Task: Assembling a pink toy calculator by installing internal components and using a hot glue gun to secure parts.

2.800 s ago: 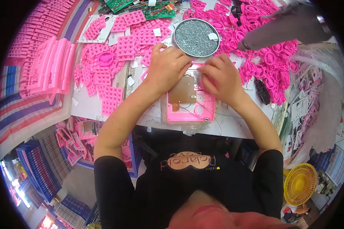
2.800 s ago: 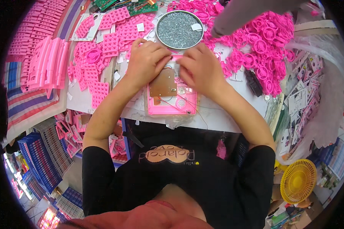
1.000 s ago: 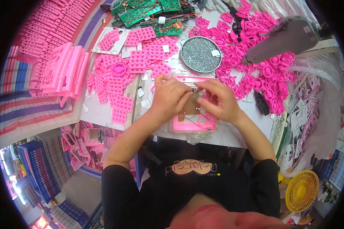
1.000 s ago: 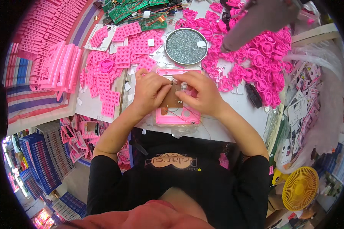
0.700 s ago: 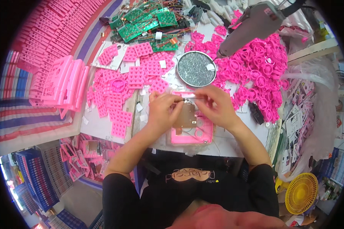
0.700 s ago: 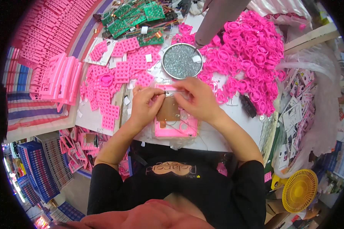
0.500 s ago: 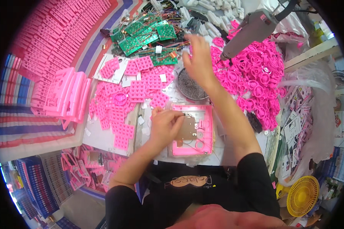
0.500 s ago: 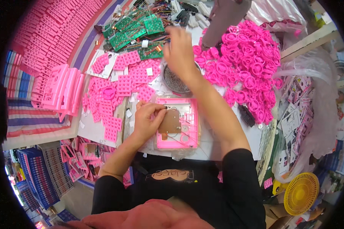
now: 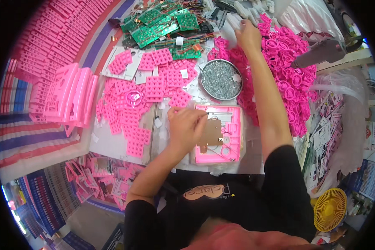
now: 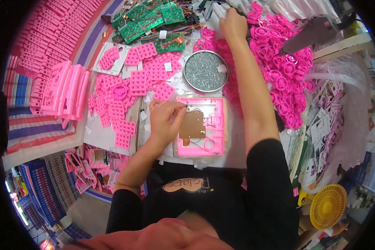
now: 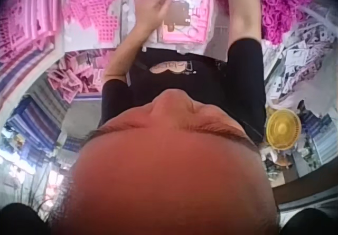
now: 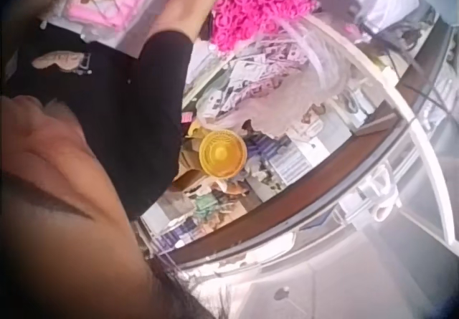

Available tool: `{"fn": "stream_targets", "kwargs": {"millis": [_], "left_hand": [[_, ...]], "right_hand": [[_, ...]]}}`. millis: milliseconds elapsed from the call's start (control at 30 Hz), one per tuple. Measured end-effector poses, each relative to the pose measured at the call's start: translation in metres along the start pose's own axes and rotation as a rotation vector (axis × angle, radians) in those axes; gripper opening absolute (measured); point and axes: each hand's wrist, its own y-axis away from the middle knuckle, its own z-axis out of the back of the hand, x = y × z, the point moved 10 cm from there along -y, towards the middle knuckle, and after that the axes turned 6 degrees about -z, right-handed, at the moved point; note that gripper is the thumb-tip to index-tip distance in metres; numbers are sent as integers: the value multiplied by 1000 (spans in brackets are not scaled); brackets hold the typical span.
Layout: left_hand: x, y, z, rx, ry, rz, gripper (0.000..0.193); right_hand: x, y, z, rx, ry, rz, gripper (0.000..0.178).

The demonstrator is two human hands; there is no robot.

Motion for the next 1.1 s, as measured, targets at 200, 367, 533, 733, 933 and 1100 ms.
{"fn": "stream_targets", "kwargs": {"millis": [200,367,533,733,933,1100], "left_hand": [[25,-1,3,-16,81,102,7],[7,-18,-4,95,219,-91,8],[-17,-25,-17,359,104,-250,10],[-22,-33,-33,614,101,-280,11],[-33,-33,-34,669,30,-406,11],[-34,-31,-33,678,23,-445,11]], "right_hand": [[28,216,145,462,-648,365,48],[41,279,135,790,-511,517,45],[60,278,126,707,-448,621,47],[62,277,122,718,-502,537,48],[73,281,116,758,-391,644,53],[77,281,113,772,-375,652,51]]}}
